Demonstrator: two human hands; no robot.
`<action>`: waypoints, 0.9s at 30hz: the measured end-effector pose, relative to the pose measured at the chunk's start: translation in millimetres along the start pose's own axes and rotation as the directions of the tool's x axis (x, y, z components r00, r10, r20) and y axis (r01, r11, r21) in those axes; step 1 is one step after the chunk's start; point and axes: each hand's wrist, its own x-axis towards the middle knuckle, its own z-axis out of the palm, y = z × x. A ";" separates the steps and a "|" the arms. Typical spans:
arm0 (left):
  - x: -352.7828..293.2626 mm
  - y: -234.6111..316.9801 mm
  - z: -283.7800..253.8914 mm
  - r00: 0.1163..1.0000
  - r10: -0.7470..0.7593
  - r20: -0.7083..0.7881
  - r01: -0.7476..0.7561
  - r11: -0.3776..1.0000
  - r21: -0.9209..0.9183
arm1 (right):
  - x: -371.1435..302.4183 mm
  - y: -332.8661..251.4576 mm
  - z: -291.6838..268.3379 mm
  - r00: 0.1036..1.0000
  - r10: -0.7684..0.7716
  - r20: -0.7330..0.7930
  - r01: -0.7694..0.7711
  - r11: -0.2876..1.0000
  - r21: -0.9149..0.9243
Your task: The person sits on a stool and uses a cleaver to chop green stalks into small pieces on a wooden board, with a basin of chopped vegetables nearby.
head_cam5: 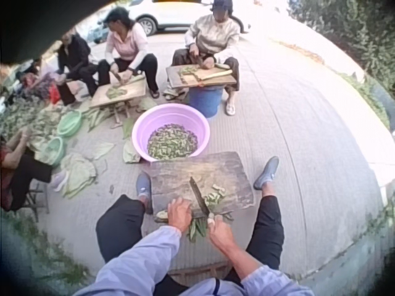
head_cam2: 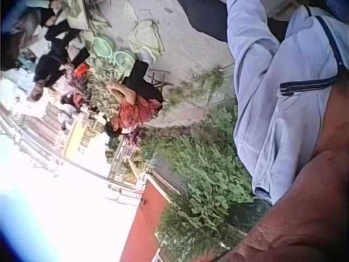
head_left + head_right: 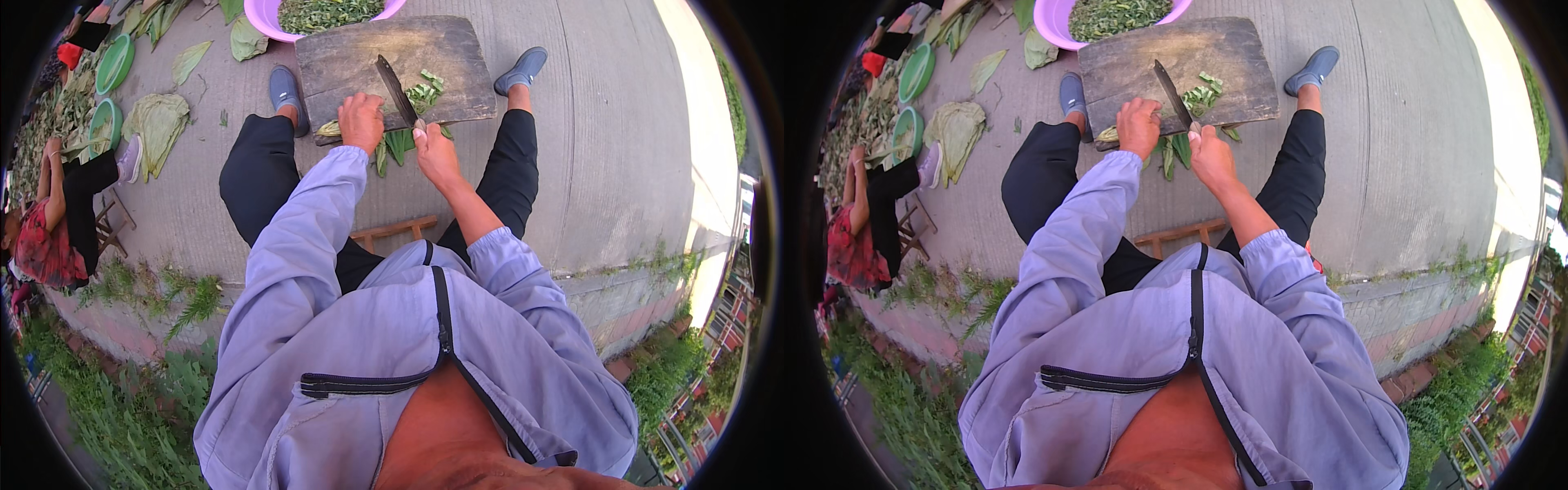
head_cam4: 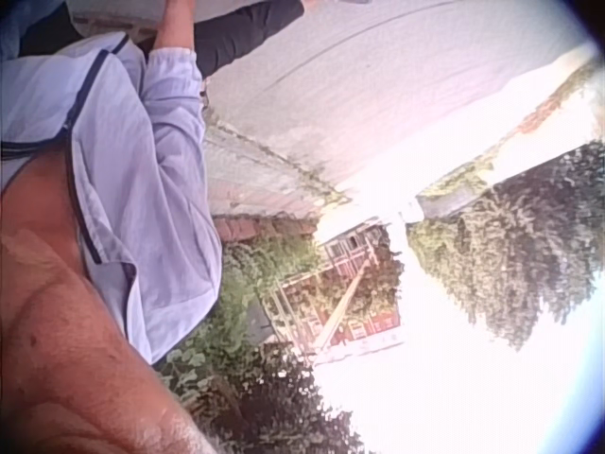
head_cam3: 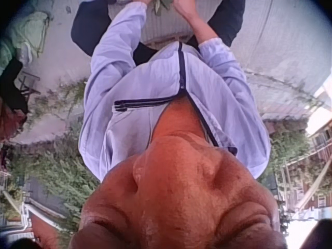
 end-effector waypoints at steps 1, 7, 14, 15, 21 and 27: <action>-0.4 -0.2 0.3 1.000 -0.003 0.001 0.003 1.000 -0.011 | -1.0 -1.1 -2.5 1.000 -0.004 0.012 0.004 1.000 -0.010; 7.5 4.8 3.0 0.999 0.031 0.008 -0.030 0.998 -0.055 | -10.5 4.4 -12.4 0.999 -0.051 0.015 0.050 0.998 0.042; 9.8 5.8 3.6 0.999 0.030 0.032 -0.028 0.999 -0.046 | -24.4 1.5 -17.6 0.997 -0.049 0.057 0.046 0.998 0.044; 10.0 5.6 3.7 0.999 0.028 0.034 -0.027 0.999 -0.042 | -25.2 1.5 -17.6 0.996 -0.059 0.060 0.056 0.998 0.041; 9.7 7.3 5.1 0.999 0.040 0.028 -0.039 0.999 -0.036 | -26.3 -4.9 -18.3 0.996 -0.036 0.076 0.037 0.999 -0.007; 9.2 1.9 8.4 0.998 0.052 0.021 -0.052 0.999 -0.001 | -24.2 -28.2 -19.8 0.995 0.004 0.098 0.003 0.997 -0.072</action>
